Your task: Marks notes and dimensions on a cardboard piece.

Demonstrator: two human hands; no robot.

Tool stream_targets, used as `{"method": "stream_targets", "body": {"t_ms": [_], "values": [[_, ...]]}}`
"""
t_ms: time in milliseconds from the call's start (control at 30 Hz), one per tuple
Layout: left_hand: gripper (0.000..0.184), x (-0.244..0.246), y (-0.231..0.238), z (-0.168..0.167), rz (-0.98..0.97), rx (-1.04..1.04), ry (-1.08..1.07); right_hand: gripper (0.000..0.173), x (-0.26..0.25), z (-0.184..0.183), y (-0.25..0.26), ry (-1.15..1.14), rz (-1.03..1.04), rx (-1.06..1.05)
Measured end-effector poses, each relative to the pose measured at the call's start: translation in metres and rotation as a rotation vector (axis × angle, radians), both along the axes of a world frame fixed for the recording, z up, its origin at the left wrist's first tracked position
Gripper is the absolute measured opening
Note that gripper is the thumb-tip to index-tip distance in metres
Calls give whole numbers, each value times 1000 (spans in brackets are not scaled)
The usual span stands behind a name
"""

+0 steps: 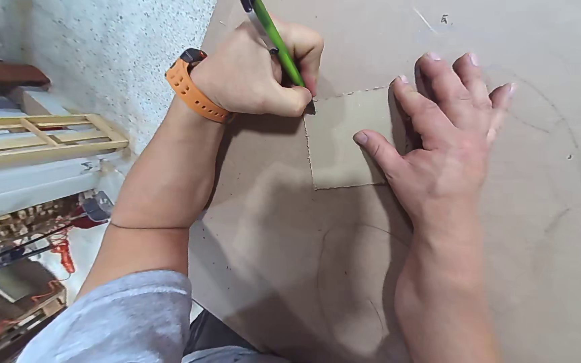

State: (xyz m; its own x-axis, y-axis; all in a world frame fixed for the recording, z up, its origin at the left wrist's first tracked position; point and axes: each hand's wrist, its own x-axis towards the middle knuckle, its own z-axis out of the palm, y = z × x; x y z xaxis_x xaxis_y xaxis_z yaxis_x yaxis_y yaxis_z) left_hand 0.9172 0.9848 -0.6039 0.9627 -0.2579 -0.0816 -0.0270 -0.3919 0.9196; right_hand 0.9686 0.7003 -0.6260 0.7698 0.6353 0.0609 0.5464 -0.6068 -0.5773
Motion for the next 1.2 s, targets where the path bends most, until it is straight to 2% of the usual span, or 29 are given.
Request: {"method": "stream_targets", "body": {"t_ms": [767, 1200], "values": [[7, -3, -8, 1, 60, 69, -6, 65, -1, -1, 0, -5, -3, -8], [5, 0, -16, -4, 61, -32, -41, 63, -1, -1, 1, -2, -7, -7]]}}
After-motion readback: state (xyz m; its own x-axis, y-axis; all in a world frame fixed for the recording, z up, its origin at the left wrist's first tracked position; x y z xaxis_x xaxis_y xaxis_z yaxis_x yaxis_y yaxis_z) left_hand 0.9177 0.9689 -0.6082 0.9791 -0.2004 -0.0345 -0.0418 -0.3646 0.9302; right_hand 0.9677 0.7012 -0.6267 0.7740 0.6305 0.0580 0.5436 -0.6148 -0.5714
